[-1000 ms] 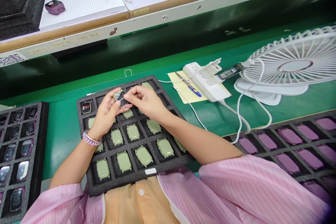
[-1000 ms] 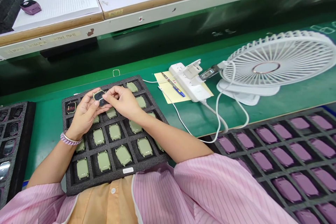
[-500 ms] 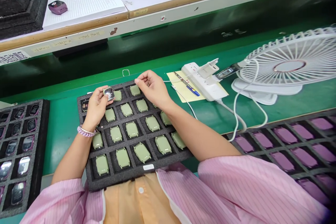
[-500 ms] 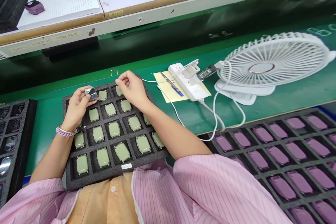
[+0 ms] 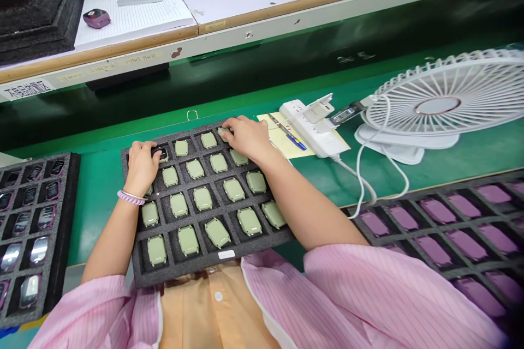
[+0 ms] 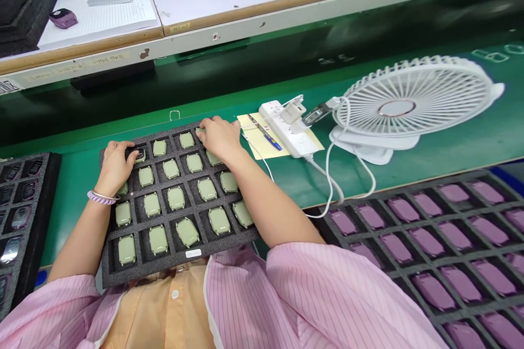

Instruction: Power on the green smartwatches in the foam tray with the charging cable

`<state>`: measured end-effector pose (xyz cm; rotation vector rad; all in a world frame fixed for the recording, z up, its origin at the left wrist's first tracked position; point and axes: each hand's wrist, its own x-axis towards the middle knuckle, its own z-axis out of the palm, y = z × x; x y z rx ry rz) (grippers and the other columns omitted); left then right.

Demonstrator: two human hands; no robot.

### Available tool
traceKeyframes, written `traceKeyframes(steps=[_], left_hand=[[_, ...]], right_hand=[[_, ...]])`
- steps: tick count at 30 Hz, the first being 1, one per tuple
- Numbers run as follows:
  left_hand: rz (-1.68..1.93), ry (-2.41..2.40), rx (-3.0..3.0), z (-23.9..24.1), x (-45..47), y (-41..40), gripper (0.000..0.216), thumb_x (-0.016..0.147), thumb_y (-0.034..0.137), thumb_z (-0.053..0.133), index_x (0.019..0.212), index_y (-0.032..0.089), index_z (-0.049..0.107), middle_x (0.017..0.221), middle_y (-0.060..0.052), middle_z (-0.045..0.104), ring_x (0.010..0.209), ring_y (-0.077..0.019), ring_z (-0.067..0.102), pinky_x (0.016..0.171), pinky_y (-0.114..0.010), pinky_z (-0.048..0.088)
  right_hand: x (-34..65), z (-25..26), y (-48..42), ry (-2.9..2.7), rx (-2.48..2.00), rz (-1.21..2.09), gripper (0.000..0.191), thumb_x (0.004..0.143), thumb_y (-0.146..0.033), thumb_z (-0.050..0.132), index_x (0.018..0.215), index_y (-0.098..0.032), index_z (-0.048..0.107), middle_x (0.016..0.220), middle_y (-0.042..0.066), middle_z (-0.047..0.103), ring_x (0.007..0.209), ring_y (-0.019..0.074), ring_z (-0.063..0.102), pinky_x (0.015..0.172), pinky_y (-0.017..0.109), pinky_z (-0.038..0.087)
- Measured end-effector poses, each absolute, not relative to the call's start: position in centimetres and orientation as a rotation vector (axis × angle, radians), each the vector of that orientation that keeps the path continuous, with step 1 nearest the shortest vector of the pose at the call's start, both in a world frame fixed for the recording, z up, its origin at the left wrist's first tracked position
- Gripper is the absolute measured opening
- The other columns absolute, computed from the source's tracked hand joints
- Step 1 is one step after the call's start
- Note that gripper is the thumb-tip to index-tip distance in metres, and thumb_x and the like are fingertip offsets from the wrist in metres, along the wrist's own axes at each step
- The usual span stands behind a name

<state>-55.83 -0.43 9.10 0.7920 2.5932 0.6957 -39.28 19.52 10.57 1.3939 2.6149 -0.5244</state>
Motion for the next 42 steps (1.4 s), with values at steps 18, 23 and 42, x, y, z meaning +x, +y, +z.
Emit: traceKeyframes(steps=[18, 23, 42], left_hand=[[-0.022, 2.545, 1.294, 12.5, -53.7, 3.3, 0.057, 0.097, 0.045, 0.042, 0.146, 0.022, 0.061, 0.145, -0.011, 0.037, 0.145, -0.0152, 0.028, 0.135, -0.051, 0.029], [-0.018, 2.28, 1.4, 12.9, -48.1, 0.7, 0.071, 0.093, 0.063, 0.044, 0.15, 0.021, 0.055, 0.146, -0.01, 0.036, 0.137, -0.0088, 0.026, 0.134, -0.046, 0.029], [-0.499, 2.611, 0.731, 13.9, -58.1, -12.0, 0.068, 0.091, 0.02, 0.018, 0.149, 0.02, 0.053, 0.149, -0.004, 0.04, 0.095, 0.01, 0.033, 0.131, -0.035, 0.044]], right_hand=[[-41.5, 10.7, 17.4, 2.732, 1.07, -0.255, 0.057, 0.105, -0.046, 0.035, 0.149, -0.018, 0.058, 0.148, 0.014, 0.039, 0.14, 0.0242, 0.043, 0.126, 0.051, 0.03], [-41.0, 10.1, 20.0, 2.78, 0.92, -0.333, 0.06, 0.106, -0.036, 0.028, 0.163, -0.03, 0.046, 0.165, 0.006, 0.02, 0.155, 0.0183, 0.027, 0.133, 0.047, 0.032], [-35.6, 11.6, 15.9, 2.479, 0.735, -0.358, 0.049, 0.108, -0.047, 0.031, 0.139, -0.02, 0.057, 0.13, 0.0, 0.057, 0.075, -0.0053, 0.021, 0.079, 0.014, 0.014]])
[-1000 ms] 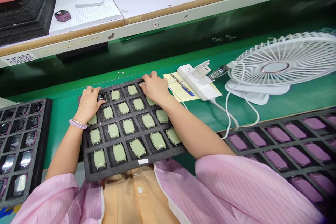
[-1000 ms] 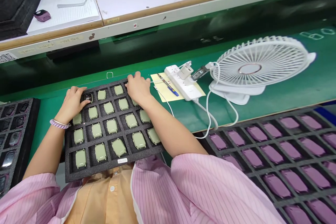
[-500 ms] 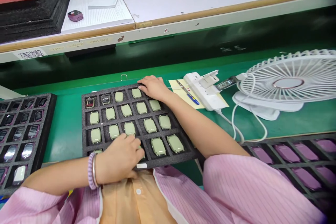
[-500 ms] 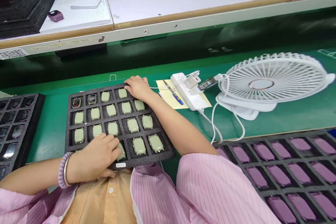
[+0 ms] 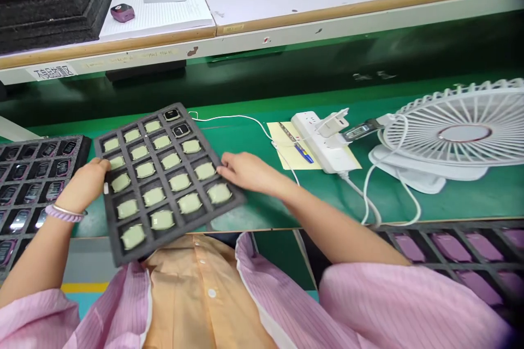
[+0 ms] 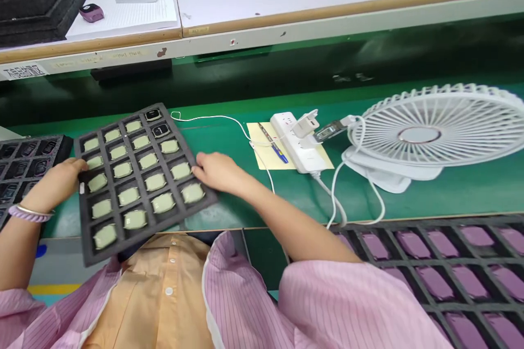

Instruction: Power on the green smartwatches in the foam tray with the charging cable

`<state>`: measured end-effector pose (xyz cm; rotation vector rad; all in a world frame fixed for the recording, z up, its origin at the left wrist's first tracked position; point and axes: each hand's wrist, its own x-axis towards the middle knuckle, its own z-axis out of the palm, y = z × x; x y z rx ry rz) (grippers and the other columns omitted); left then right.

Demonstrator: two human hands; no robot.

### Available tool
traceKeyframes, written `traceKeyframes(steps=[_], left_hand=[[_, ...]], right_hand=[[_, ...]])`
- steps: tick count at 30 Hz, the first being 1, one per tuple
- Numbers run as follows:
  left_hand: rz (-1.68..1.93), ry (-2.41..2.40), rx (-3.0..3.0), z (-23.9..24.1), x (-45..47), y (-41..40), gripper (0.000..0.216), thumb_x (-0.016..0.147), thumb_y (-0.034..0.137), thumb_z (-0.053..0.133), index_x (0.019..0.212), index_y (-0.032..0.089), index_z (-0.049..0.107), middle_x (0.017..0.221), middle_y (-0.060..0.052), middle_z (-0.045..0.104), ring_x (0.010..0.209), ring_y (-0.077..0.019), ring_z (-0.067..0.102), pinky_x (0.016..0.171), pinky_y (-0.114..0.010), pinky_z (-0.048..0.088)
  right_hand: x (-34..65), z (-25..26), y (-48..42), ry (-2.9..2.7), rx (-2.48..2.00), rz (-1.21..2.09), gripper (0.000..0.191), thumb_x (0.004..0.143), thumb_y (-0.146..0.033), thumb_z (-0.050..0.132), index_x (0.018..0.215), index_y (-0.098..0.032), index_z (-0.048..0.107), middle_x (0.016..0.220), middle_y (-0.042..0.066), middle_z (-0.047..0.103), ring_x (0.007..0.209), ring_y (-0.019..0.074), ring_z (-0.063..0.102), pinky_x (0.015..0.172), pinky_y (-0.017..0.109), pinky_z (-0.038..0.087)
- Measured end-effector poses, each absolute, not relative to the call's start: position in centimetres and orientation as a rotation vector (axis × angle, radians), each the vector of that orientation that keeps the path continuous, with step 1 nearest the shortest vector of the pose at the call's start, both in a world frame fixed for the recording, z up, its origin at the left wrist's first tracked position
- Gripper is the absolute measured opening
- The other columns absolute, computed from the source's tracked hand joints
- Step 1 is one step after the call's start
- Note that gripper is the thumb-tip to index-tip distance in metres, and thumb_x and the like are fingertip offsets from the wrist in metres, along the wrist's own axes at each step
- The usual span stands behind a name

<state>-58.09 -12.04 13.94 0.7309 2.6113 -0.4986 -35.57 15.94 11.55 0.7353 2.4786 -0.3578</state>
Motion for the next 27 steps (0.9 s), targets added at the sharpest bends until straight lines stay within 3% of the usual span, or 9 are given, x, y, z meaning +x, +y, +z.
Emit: traceKeyframes(steps=[3, 5, 8, 11, 14, 17, 19, 23, 27], left_hand=[[-0.405, 2.664, 0.69, 13.5, -59.2, -11.7, 0.066, 0.092, 0.03, 0.033, 0.155, 0.025, 0.052, 0.15, -0.003, 0.04, 0.104, 0.0072, 0.041, 0.135, -0.034, 0.042], [-0.315, 2.689, 0.724, 13.2, -58.8, -11.5, 0.066, 0.092, 0.036, 0.037, 0.155, 0.026, 0.054, 0.144, -0.003, 0.045, 0.098, 0.01, 0.04, 0.135, -0.027, 0.045], [-0.292, 2.666, 0.783, 13.0, -57.3, -11.5, 0.065, 0.094, 0.042, 0.037, 0.154, 0.027, 0.056, 0.14, -0.002, 0.049, 0.088, 0.0129, 0.034, 0.126, -0.018, 0.049], [-0.349, 2.686, 0.767, 13.2, -55.1, -11.1, 0.066, 0.097, 0.051, 0.037, 0.159, 0.03, 0.05, 0.147, -0.003, 0.043, 0.094, 0.0097, 0.033, 0.123, -0.029, 0.048], [-0.174, 2.703, 0.996, 13.5, -51.4, -9.5, 0.062, 0.099, 0.053, 0.036, 0.153, 0.032, 0.056, 0.152, -0.003, 0.035, 0.123, 0.0006, 0.037, 0.133, -0.037, 0.039], [-0.06, 2.261, 1.311, 13.2, -46.4, -6.5, 0.057, 0.099, 0.058, 0.034, 0.138, 0.032, 0.066, 0.146, -0.004, 0.038, 0.125, -0.0001, 0.031, 0.129, -0.037, 0.038], [-0.133, 2.009, 1.411, 12.7, -43.5, -4.3, 0.06, 0.099, 0.056, 0.032, 0.14, 0.027, 0.065, 0.144, -0.009, 0.037, 0.131, -0.0043, 0.028, 0.127, -0.038, 0.036], [-0.159, 2.005, 1.506, 11.0, -41.5, -1.0, 0.066, 0.095, 0.056, 0.042, 0.146, 0.017, 0.058, 0.144, -0.013, 0.033, 0.142, -0.0145, 0.021, 0.132, -0.043, 0.029], [-0.084, 1.972, 1.393, 9.9, -43.1, -0.4, 0.058, 0.094, 0.058, 0.046, 0.142, 0.029, 0.059, 0.147, -0.006, 0.033, 0.136, -0.0065, 0.021, 0.134, -0.043, 0.028]], right_hand=[[-32.0, 11.5, 13.0, 2.345, 0.518, -0.502, 0.05, 0.109, -0.048, 0.031, 0.124, -0.016, 0.066, 0.123, 0.0, 0.06, 0.074, -0.0062, 0.019, 0.077, 0.015, 0.009], [-30.3, 10.9, 12.7, 2.401, 0.492, -0.586, 0.05, 0.109, -0.045, 0.032, 0.114, -0.013, 0.07, 0.119, 0.001, 0.06, 0.078, -0.0069, 0.025, 0.078, 0.013, 0.008], [-29.6, 9.3, 14.0, 2.767, 0.581, -0.681, 0.049, 0.107, -0.047, 0.038, 0.113, -0.013, 0.072, 0.12, 0.004, 0.059, 0.089, -0.0056, 0.037, 0.081, 0.009, 0.017], [-30.8, 7.8, 15.5, 3.019, 0.525, -0.555, 0.047, 0.101, -0.048, 0.049, 0.127, -0.015, 0.071, 0.131, 0.006, 0.054, 0.109, 0.0008, 0.043, 0.091, 0.01, 0.025], [-32.6, 7.7, 15.5, 2.924, 0.514, -0.406, 0.049, 0.1, -0.045, 0.051, 0.138, -0.017, 0.066, 0.141, 0.008, 0.048, 0.122, 0.008, 0.038, 0.098, 0.015, 0.025], [-34.1, 9.2, 14.4, 2.729, 0.627, -0.345, 0.052, 0.101, -0.042, 0.048, 0.145, -0.018, 0.061, 0.145, 0.011, 0.042, 0.132, 0.015, 0.033, 0.111, 0.023, 0.026], [-34.7, 10.3, 13.8, 2.653, 0.665, -0.32, 0.054, 0.101, -0.04, 0.047, 0.148, -0.017, 0.059, 0.147, 0.013, 0.039, 0.136, 0.0191, 0.03, 0.116, 0.032, 0.026], [-34.7, 10.4, 14.4, 2.657, 0.675, -0.361, 0.052, 0.097, -0.043, 0.054, 0.145, -0.025, 0.062, 0.147, 0.011, 0.038, 0.134, 0.0172, 0.029, 0.119, 0.04, 0.026], [-34.0, 7.9, 16.2, 2.782, 0.652, -0.569, 0.048, 0.087, -0.045, 0.067, 0.132, -0.027, 0.07, 0.147, 0.007, 0.037, 0.131, 0.0114, 0.028, 0.115, 0.032, 0.027]])
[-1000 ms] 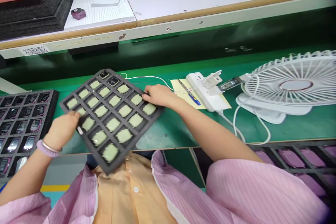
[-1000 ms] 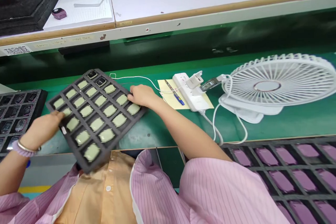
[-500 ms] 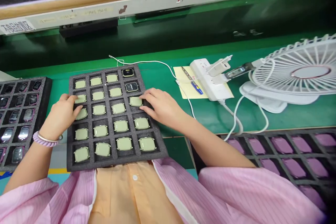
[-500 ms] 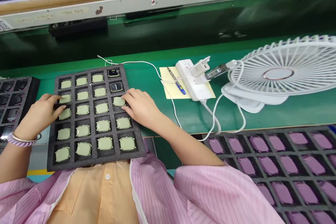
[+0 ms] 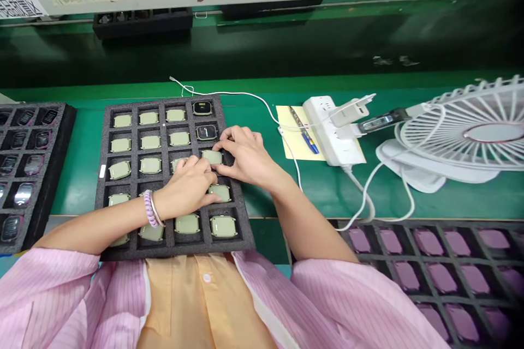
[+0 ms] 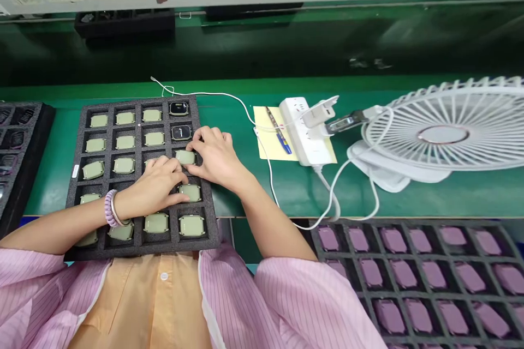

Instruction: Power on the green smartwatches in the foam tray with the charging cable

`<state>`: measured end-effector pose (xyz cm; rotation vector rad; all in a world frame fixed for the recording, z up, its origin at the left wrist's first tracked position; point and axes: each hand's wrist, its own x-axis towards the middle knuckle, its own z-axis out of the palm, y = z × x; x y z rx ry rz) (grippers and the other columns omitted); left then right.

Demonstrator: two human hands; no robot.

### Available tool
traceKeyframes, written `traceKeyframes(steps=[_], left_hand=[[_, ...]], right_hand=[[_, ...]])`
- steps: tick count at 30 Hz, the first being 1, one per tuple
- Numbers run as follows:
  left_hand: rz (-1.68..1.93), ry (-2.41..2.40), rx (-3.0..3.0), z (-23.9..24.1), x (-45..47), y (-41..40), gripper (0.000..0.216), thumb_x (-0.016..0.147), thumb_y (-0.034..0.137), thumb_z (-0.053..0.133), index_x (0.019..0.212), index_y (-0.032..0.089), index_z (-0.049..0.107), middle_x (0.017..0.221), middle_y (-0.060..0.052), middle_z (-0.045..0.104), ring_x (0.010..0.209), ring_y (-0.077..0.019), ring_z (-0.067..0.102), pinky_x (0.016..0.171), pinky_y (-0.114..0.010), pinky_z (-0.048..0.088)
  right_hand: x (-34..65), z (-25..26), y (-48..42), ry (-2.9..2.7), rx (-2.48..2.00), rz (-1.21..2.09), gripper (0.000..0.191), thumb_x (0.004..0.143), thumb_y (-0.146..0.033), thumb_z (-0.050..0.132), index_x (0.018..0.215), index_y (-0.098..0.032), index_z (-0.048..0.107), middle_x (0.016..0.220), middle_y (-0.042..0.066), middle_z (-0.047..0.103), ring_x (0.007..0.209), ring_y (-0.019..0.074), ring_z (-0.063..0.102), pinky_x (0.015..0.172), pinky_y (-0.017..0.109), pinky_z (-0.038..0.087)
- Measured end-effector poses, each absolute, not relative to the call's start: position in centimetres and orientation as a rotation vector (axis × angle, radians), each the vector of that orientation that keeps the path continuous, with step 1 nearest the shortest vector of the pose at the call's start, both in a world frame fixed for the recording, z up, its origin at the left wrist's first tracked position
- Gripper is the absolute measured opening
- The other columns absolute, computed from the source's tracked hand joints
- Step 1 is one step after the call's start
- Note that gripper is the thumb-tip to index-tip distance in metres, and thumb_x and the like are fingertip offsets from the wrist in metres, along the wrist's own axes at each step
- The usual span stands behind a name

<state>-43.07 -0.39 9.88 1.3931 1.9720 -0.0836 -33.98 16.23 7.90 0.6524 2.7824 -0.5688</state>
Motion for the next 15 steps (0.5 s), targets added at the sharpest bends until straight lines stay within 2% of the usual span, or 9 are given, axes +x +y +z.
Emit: traceKeyframes(steps=[3, 7, 11, 15], left_hand=[[-0.014, 1.959, 1.393, 9.5, -43.9, -0.6, 0.055, 0.092, 0.054, 0.051, 0.14, 0.03, 0.061, 0.145, -0.006, 0.035, 0.134, -0.0043, 0.02, 0.136, -0.047, 0.025], [-0.025, 1.923, 1.472, 9.9, -43.4, -0.4, 0.055, 0.091, 0.051, 0.054, 0.139, 0.025, 0.064, 0.142, -0.009, 0.036, 0.138, -0.0081, 0.02, 0.137, -0.056, 0.018], [-0.109, 1.925, 1.485, 10.3, -42.3, 0.2, 0.054, 0.091, 0.037, 0.048, 0.14, 0.016, 0.062, 0.143, -0.01, 0.035, 0.142, -0.0133, 0.02, 0.137, -0.059, 0.016], [-0.061, 1.924, 1.462, 10.0, -41.9, 0.3, 0.058, 0.092, 0.035, 0.04, 0.141, 0.012, 0.06, 0.143, -0.012, 0.035, 0.143, -0.0158, 0.02, 0.137, -0.059, 0.016]], right_hand=[[-33.4, 6.4, 16.7, 2.901, 0.629, -0.632, 0.046, 0.086, -0.048, 0.069, 0.127, -0.026, 0.073, 0.148, 0.005, 0.037, 0.129, 0.0093, 0.027, 0.111, 0.027, 0.025], [-33.0, 5.8, 16.4, 2.959, 0.631, -0.6, 0.043, 0.09, -0.048, 0.065, 0.126, -0.027, 0.074, 0.143, 0.006, 0.042, 0.124, 0.0066, 0.027, 0.106, 0.025, 0.023], [-32.9, 5.2, 16.7, 3.058, 0.518, -0.637, 0.045, 0.092, -0.051, 0.062, 0.122, -0.02, 0.076, 0.137, 0.009, 0.045, 0.118, 0.0042, 0.026, 0.099, 0.022, 0.019], [-33.0, 4.7, 17.2, 3.08, 0.459, -0.618, 0.048, 0.091, -0.059, 0.064, 0.119, -0.022, 0.076, 0.134, 0.008, 0.046, 0.114, 0.0018, 0.026, 0.096, 0.019, 0.017]])
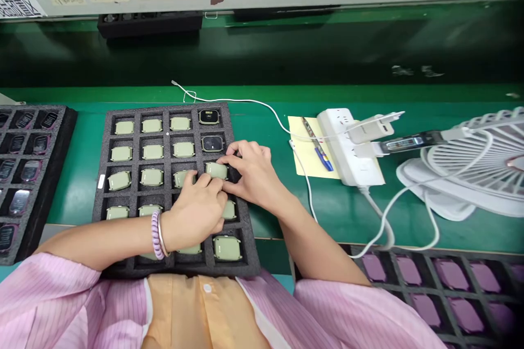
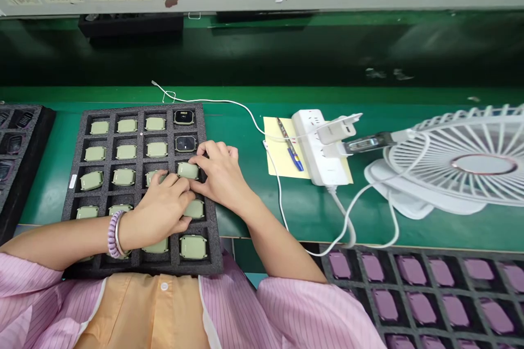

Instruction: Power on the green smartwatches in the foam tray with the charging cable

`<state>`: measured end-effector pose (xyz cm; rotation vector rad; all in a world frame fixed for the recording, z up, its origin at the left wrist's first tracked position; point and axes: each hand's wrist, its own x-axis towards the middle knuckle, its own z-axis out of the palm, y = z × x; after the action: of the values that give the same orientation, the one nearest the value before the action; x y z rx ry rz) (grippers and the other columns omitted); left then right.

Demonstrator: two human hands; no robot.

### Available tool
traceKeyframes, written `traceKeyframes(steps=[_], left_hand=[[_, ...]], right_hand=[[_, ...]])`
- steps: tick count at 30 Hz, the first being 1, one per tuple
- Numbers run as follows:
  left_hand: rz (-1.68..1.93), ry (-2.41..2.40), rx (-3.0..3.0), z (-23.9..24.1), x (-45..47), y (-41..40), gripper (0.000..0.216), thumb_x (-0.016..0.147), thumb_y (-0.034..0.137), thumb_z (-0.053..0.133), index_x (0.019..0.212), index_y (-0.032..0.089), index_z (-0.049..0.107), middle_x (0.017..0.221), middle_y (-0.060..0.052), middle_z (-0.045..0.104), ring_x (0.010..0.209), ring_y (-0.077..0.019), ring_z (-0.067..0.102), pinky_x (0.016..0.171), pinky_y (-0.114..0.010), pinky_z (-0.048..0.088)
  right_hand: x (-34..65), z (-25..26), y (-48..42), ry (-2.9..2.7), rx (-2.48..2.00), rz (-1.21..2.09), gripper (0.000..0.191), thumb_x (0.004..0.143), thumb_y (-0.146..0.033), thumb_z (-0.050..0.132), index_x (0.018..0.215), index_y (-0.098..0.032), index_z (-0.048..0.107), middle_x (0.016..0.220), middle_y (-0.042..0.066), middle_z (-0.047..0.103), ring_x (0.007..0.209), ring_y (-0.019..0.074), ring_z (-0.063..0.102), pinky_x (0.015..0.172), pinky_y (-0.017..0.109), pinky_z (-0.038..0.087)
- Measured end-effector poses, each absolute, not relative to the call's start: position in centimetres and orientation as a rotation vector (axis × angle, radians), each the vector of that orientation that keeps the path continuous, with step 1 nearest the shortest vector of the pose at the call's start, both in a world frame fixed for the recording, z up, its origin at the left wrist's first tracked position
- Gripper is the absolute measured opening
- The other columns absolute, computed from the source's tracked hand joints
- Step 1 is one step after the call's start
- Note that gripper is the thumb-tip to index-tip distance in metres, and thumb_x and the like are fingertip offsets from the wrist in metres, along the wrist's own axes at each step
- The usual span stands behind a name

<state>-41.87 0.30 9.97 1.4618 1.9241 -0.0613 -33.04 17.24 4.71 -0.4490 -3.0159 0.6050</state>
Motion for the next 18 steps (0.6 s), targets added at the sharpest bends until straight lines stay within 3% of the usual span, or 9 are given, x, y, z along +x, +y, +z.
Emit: traceKeyframes(steps=[4, 18], left_hand=[[-0.037, 1.883, 1.48, 9.3, -42.2, 0.3, 0.056, 0.093, 0.037, 0.039, 0.138, 0.011, 0.06, 0.141, -0.01, 0.037, 0.142, -0.0132, 0.021, 0.141, -0.057, 0.01], [0.124, 1.872, 1.433, 8.1, -42.7, -0.2, 0.056, 0.09, 0.038, 0.047, 0.136, 0.01, 0.064, 0.137, -0.01, 0.041, 0.136, -0.0081, 0.022, 0.14, -0.052, 0.015]], right_hand=[[-33.2, 4.5, 17.3, -3.022, -0.48, 0.662, 0.044, 0.086, -0.056, 0.07, 0.117, -0.025, 0.075, 0.132, 0.006, 0.048, 0.11, 0.0002, 0.025, 0.096, 0.017, 0.016], [-33.4, 4.4, 17.2, -2.968, -0.537, 0.856, 0.046, 0.083, -0.054, 0.07, 0.114, -0.02, 0.075, 0.131, 0.007, 0.046, 0.112, 0.001, 0.026, 0.096, 0.016, 0.017]])
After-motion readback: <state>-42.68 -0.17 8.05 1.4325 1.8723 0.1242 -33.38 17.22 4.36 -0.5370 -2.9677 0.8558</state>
